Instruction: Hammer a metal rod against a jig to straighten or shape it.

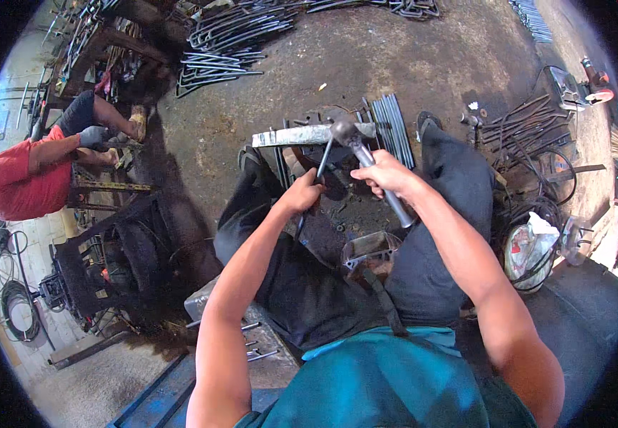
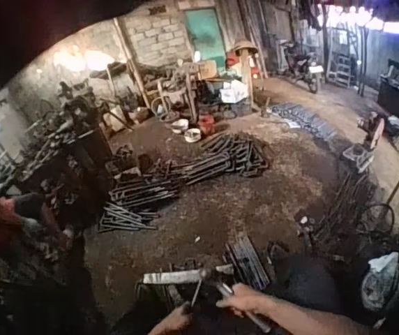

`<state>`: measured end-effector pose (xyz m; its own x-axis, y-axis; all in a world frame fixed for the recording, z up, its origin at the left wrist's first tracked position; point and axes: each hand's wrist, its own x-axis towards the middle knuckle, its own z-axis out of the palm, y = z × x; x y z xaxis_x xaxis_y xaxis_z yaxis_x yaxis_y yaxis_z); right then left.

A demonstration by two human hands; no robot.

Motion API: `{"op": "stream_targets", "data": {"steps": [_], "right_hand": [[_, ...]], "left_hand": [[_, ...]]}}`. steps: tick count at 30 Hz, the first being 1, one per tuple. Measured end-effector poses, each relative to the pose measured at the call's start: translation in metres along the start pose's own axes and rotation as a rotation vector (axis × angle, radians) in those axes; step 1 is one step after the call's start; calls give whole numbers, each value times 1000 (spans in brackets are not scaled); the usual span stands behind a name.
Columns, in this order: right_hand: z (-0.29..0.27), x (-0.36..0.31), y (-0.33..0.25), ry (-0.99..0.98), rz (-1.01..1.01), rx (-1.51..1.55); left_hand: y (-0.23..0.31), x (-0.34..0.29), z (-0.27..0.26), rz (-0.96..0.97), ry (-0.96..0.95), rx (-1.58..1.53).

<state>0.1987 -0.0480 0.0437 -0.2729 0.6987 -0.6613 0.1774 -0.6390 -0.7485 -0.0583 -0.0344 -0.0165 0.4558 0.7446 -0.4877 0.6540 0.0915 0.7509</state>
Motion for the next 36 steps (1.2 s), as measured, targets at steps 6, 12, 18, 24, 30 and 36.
{"op": "stream_targets", "data": {"steps": [6,12,18,24,30,36], "right_hand": [[-1,-5,-12,-95,9,320],[-1,-6,-14,-90,98,252],[8,-5,-11,-69,75,225],[9,-13,-12,31,90,319],[7,-13,-12,103,58,258],[7,-5,-16,139,77,214]], "left_hand": [[10,4,12,-65,73,-122],[18,-4,-5,-46,253,223],[23,-10,-37,-1,405,451],[21,-9,-49,-29,316,360],[12,-2,-46,-86,165,341],[11,5,-47,-145,106,217]]}}
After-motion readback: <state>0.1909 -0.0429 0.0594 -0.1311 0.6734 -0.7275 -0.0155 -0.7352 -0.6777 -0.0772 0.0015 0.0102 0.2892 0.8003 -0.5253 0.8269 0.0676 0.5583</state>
